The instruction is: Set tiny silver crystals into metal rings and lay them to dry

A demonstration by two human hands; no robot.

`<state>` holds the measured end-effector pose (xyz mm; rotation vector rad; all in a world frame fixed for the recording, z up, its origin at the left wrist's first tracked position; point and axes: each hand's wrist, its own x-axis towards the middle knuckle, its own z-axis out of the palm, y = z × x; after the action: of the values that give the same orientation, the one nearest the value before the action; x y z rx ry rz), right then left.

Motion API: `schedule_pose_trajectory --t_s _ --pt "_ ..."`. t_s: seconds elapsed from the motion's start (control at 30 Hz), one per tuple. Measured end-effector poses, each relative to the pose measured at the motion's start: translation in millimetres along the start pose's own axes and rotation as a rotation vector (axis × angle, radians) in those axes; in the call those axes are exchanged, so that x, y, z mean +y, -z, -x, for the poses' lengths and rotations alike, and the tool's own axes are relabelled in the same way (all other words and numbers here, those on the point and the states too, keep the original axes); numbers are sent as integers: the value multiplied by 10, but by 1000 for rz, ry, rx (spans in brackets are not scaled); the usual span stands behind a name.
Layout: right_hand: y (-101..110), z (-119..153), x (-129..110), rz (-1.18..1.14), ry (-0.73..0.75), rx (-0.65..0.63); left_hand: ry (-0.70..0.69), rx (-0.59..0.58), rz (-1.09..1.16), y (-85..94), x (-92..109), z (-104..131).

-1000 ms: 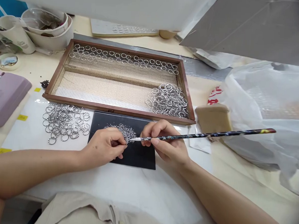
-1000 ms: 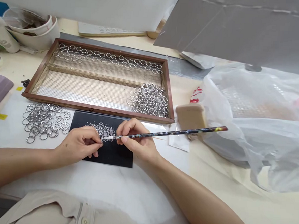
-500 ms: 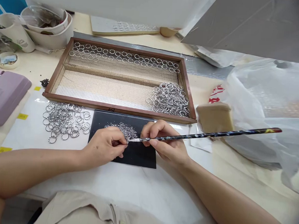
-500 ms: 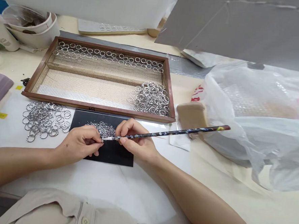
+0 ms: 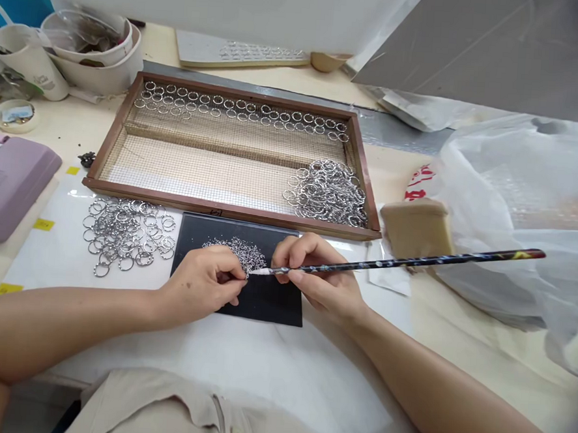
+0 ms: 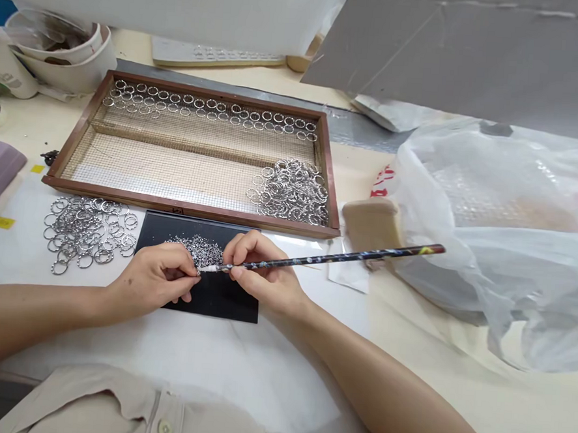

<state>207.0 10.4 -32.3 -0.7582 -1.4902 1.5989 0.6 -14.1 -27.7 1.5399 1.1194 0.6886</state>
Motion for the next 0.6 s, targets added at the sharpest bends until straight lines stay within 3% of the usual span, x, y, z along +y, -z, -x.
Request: schedule_pose_trajectory --t_s 0.6 --pt "-21 -23 -14 22 20 11 10 3 7 2 22 -14"
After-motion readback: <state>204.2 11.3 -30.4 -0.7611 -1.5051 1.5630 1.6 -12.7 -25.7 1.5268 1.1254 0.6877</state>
